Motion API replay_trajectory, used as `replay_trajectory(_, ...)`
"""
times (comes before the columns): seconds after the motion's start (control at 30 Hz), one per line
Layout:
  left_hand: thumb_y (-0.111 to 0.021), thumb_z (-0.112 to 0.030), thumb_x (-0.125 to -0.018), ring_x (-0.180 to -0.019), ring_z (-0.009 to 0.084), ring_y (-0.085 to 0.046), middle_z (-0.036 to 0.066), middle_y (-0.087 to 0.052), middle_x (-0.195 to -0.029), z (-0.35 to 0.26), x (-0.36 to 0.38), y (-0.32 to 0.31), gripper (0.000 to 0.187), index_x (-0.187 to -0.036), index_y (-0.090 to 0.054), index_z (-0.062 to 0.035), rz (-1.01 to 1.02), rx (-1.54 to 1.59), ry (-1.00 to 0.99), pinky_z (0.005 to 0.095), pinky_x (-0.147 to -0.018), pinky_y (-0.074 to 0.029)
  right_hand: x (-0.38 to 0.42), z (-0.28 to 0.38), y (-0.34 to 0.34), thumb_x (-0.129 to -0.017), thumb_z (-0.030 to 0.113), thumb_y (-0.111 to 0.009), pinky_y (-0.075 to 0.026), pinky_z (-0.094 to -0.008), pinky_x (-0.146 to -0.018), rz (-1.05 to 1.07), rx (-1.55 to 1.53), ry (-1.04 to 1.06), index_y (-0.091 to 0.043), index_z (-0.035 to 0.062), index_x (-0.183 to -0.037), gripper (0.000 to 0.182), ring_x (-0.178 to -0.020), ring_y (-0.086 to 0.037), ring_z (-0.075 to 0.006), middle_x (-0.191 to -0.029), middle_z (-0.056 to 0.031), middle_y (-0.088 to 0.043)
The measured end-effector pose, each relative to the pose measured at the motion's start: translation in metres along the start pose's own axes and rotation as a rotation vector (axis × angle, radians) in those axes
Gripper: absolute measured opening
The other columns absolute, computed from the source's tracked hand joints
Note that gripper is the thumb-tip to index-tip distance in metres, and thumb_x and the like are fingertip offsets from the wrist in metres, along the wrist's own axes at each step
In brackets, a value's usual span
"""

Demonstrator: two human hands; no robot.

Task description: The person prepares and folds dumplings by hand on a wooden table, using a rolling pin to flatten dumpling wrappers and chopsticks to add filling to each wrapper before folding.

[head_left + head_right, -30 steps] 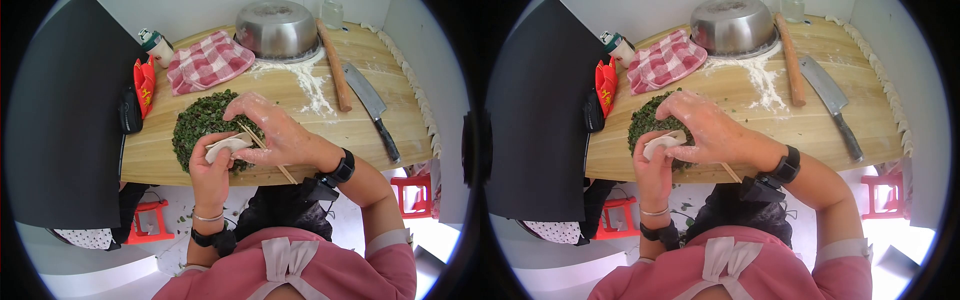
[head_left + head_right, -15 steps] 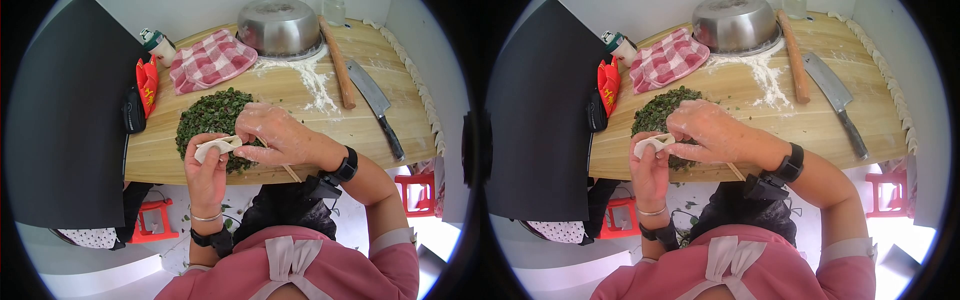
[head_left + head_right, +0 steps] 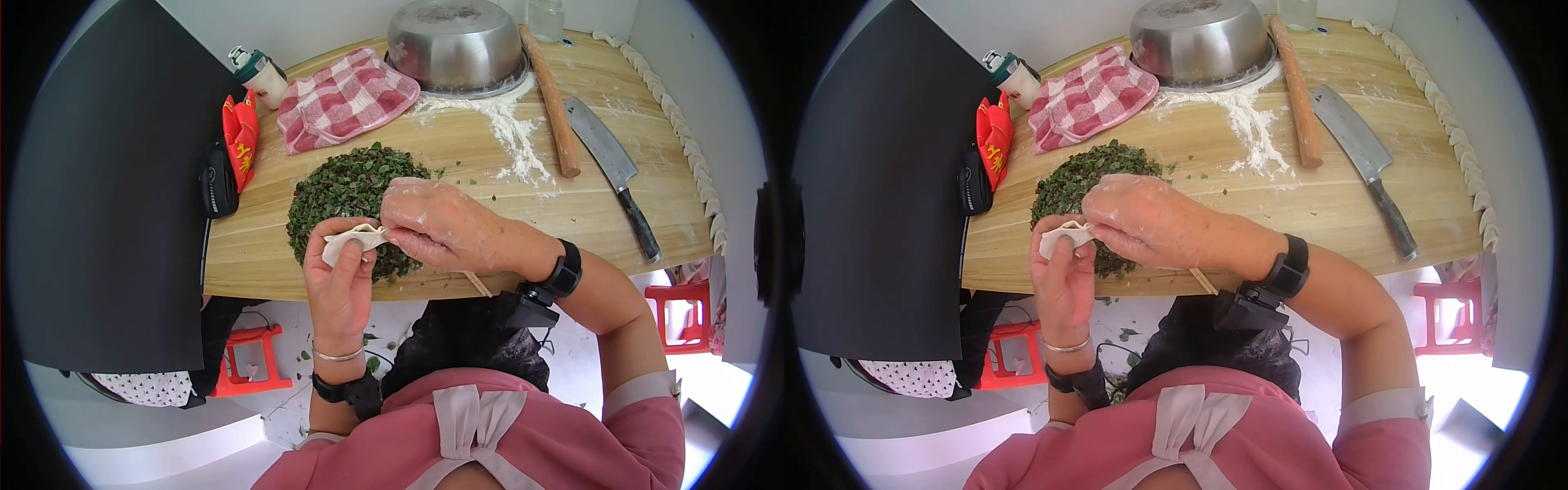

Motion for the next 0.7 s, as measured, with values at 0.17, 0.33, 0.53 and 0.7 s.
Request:
replay_trajectory(0.17,-0.06,-0.003,-0.089,-0.09,0.0135,-0.058,0.012,-0.06,-0.108,-0.0014,-0.0008,0.0017,0.024,-0.112,-0.051,-0.0022,-0.002,-0.008,0.006,0.0233,-0.075,-0.048,0.0013,-0.0043,0.005,-0.082,0.014,-0.066,-0.039,-0.041,-0.061,0.032,0.035,0.051,-0.045,0.004,-0.074,0.025,-0.068,-0.047,-0.0339,-0.068,-0.0115,-0.044)
replay_trajectory(0.33,-0.06,-0.003,-0.088,-0.09,0.0131,-0.058,0.012,-0.061,-0.108,-0.0019,0.0008,-0.0009,0.022,-0.109,-0.054,-0.0023,0.004,-0.026,0.037,0.023,-0.077,-0.048,0.003,-0.0008,0.006,-0.082,0.019,-0.067,-0.038,-0.0409,-0.06,0.047,0.053,0.007,-0.043,0.0051,-0.072,0.029,-0.064,-0.046,-0.034,-0.065,-0.0107,-0.042)
replay_trajectory(0.53,-0.059,-0.002,-0.089,-0.089,0.0137,-0.059,0.01,-0.059,-0.105,-0.0004,0.0014,0.0008,0.022,-0.11,-0.051,-0.0013,0.038,-0.103,0.048,0.0226,-0.075,-0.049,0.0045,-0.0034,-0.0022,-0.083,0.013,-0.063,-0.039,-0.0428,-0.06,0.018,0.066,0.038,-0.047,0.0036,-0.074,0.021,-0.065,-0.049,-0.0355,-0.067,-0.0126,-0.045)
replay_trajectory(0.7,-0.059,-0.001,-0.088,-0.087,0.0099,-0.057,0.008,-0.062,-0.106,-0.0016,0.0004,0.0002,0.022,-0.109,-0.055,-0.0024,0.016,-0.098,0.063,0.0212,-0.072,-0.046,0.0027,-0.0023,-0.0029,-0.083,0.01,-0.062,-0.04,-0.0442,-0.06,-0.045,0.097,0.107,-0.049,0.0023,-0.076,0.017,-0.065,-0.05,-0.0359,-0.069,-0.0139,-0.047)
Point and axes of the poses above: each hand's wrist, its own x-axis away from the middle knuckle, its own y-axis out of the back of the hand, z = x × y, the point moved 1 cm from there along -x, towards the middle knuckle
